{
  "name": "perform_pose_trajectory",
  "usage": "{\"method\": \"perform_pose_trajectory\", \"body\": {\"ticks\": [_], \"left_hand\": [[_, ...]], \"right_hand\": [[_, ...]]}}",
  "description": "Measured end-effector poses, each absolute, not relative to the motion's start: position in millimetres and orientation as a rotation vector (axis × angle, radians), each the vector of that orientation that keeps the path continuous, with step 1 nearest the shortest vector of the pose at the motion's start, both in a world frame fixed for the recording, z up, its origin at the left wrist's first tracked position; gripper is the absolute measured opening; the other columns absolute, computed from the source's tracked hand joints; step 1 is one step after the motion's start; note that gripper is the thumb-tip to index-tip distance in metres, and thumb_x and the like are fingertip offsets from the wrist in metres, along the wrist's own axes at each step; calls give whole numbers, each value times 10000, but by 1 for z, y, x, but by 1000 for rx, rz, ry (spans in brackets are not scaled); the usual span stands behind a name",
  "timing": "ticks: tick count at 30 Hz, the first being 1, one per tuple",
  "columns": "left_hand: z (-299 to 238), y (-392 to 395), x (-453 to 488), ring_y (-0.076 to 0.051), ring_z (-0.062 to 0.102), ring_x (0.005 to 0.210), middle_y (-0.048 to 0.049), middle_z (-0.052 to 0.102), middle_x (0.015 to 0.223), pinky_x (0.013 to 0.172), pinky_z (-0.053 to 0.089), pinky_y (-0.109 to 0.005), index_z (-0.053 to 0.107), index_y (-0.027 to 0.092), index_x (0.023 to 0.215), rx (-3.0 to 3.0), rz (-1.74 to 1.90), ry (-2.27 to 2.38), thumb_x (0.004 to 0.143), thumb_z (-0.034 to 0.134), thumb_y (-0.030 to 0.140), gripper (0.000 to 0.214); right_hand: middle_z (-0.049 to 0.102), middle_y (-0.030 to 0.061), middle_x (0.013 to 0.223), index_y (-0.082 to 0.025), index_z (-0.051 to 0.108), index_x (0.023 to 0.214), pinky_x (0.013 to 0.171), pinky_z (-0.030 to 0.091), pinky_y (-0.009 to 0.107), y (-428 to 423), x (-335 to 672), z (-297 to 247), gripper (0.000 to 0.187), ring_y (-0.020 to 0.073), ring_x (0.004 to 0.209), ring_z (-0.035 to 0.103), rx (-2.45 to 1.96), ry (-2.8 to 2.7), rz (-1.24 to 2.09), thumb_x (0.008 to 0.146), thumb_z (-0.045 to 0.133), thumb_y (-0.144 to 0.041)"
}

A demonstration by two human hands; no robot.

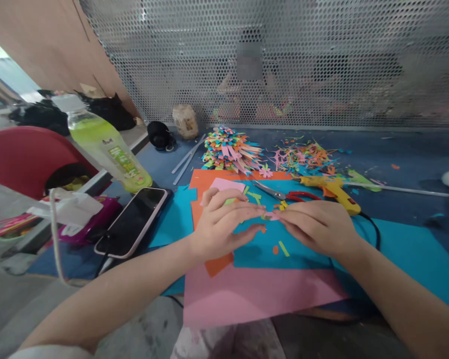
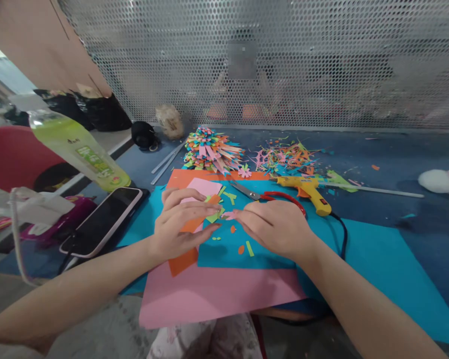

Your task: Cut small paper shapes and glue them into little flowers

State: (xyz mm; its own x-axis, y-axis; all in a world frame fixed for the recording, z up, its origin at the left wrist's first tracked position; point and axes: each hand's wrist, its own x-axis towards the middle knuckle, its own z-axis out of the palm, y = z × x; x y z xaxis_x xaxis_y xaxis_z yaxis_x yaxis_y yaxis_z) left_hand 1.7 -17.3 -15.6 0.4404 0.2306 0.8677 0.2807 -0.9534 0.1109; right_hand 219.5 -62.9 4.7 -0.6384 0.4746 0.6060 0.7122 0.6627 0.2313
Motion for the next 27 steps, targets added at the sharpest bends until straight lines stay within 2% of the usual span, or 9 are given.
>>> {"method": "perform_pose_trajectory", "body": {"ticks": [3, 7, 11, 18, 27], "left_hand": [[-19, -17, 2, -177, 585, 911, 25, 714, 831, 827, 378, -333, 584, 280, 1000, -2623, -1538, -479, 720, 676, 225, 300], [-21, -16, 2, -170, 593, 891, 36, 715, 805, 821, 357, -340, 583, 282, 987, -2617, -1531, -481, 725, 673, 206, 288], [-22, -15, 3, -176, 587, 880, 39, 715, 798, 803, 359, -345, 581, 279, 983, -2604, -1543, -472, 712, 687, 196, 303], [-21, -16, 3, -172, 581, 878, 36, 711, 789, 813, 337, -351, 577, 255, 975, -2600, -1529, -448, 697, 698, 176, 313], [-20, -17, 3, -165, 585, 866, 38, 706, 768, 796, 339, -338, 578, 243, 968, -2619, -1512, -421, 709, 685, 164, 291]], "right_hand": [[679, 29, 666, -203, 663, 780, 493, 388, 275, -65, 219, 6, 230, 146, 553, 593, -946, -2407, -675, 872, 453, -194], [681, 26, 689, -206, 672, 818, 496, 369, 271, -65, 219, 5, 228, 133, 545, 579, -965, -2415, -687, 877, 452, -190], [674, 22, 665, -202, 671, 775, 471, 336, 275, -65, 219, 5, 256, 126, 512, 559, -963, -2420, -715, 882, 439, -187], [679, 21, 677, -184, 671, 824, 465, 328, 279, -64, 219, 4, 205, 130, 517, 561, -919, -2416, -725, 861, 471, -161], [690, 28, 682, -173, 677, 793, 471, 322, 284, -65, 218, 5, 206, 122, 521, 568, -926, -2405, -711, 862, 483, -159]]}}
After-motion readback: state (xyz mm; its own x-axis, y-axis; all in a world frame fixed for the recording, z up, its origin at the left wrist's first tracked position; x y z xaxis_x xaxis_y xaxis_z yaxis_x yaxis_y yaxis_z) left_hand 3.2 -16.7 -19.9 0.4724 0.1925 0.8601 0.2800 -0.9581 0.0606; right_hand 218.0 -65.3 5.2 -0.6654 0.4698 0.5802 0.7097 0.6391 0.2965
